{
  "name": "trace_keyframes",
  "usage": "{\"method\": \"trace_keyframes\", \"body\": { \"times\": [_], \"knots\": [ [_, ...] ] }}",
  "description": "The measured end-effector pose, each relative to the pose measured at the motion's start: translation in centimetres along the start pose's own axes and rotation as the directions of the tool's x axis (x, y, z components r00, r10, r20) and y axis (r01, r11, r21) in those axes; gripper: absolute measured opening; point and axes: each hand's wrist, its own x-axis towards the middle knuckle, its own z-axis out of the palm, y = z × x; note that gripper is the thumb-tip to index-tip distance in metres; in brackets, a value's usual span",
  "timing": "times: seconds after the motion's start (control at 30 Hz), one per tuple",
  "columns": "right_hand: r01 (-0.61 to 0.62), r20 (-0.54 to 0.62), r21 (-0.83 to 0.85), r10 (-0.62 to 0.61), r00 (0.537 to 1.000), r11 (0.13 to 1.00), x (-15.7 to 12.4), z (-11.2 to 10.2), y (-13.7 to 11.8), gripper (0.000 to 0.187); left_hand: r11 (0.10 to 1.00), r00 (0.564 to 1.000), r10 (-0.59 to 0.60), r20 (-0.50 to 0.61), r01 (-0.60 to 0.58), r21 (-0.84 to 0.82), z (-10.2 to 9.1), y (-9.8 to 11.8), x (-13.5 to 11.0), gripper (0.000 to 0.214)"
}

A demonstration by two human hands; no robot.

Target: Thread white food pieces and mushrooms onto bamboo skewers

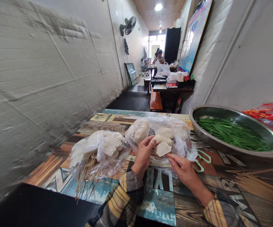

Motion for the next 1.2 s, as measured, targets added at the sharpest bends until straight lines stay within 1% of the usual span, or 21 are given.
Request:
{"method": "trace_keyframes", "body": {
  "times": [0.13, 0.3, 0.47, 0.6, 0.7, 0.83, 0.9, 0.97, 1.03, 1.13, 1.2],
  "knots": [
    [-0.019, -0.006, 0.004, 0.019, 1.000, 1.000, 0.0, 0.1, -0.1, 0.041, 1.000, 1.000, -0.022, 0.015, 0.022, 0.013, 0.0, -0.2, -0.1, 0.036],
    [-0.027, 0.013, 0.022, 0.027, 1.000, 0.999, 0.1, 0.1, -0.3, 0.040, 1.000, 1.000, -0.016, 0.018, 0.016, 0.009, 0.0, -0.3, 0.0, 0.036],
    [-0.082, 0.035, 0.054, 0.080, 0.996, 0.995, 0.1, 0.2, -0.5, 0.038, 1.000, 1.000, -0.009, 0.016, 0.009, 0.021, 0.0, -0.2, 0.0, 0.038],
    [-0.069, 0.004, 0.007, 0.069, 0.998, 0.998, 0.2, 0.3, -0.7, 0.037, 1.000, 1.000, -0.019, 0.016, 0.019, 0.022, 0.2, -0.3, -0.1, 0.039],
    [-0.048, -0.027, -0.015, 0.047, 0.999, 0.999, 0.4, 0.4, -0.7, 0.037, 0.999, 0.998, -0.042, 0.044, 0.041, 0.020, 0.4, -0.6, -0.2, 0.039],
    [-0.052, -0.034, 0.003, 0.052, 0.998, 0.999, 0.6, 0.5, -0.7, 0.037, 0.997, 0.996, -0.073, 0.054, 0.072, 0.017, 0.6, -0.6, -0.3, 0.042],
    [-0.065, -0.035, 0.028, 0.066, 0.997, 0.998, 0.6, 0.4, -0.7, 0.036, 0.995, 0.995, -0.090, 0.053, 0.092, -0.025, 0.6, -0.5, -0.3, 0.049],
    [-0.067, -0.045, 0.049, 0.069, 0.997, 0.997, 0.7, 0.4, -0.7, 0.035, 0.990, 0.992, -0.104, 0.075, 0.111, -0.087, 0.6, -0.3, -0.2, 0.055],
    [-0.064, -0.044, 0.068, 0.067, 0.997, 0.996, 0.7, 0.3, -0.9, 0.035, 0.983, 0.986, -0.120, 0.119, 0.135, -0.127, 0.7, -0.3, -0.3, 0.056],
    [-0.084, -0.013, 0.106, 0.086, 0.996, 0.991, 0.8, 0.3, -1.2, 0.035, 0.980, 0.972, -0.150, 0.181, 0.170, -0.101, 0.9, -0.3, -0.3, 0.049],
    [-0.114, 0.019, 0.130, 0.112, 0.993, 0.985, 0.8, 0.3, -1.4, 0.035, 0.981, 0.971, -0.158, 0.177, 0.175, -0.083, 0.9, -0.2, -0.3, 0.045]
  ]
}}
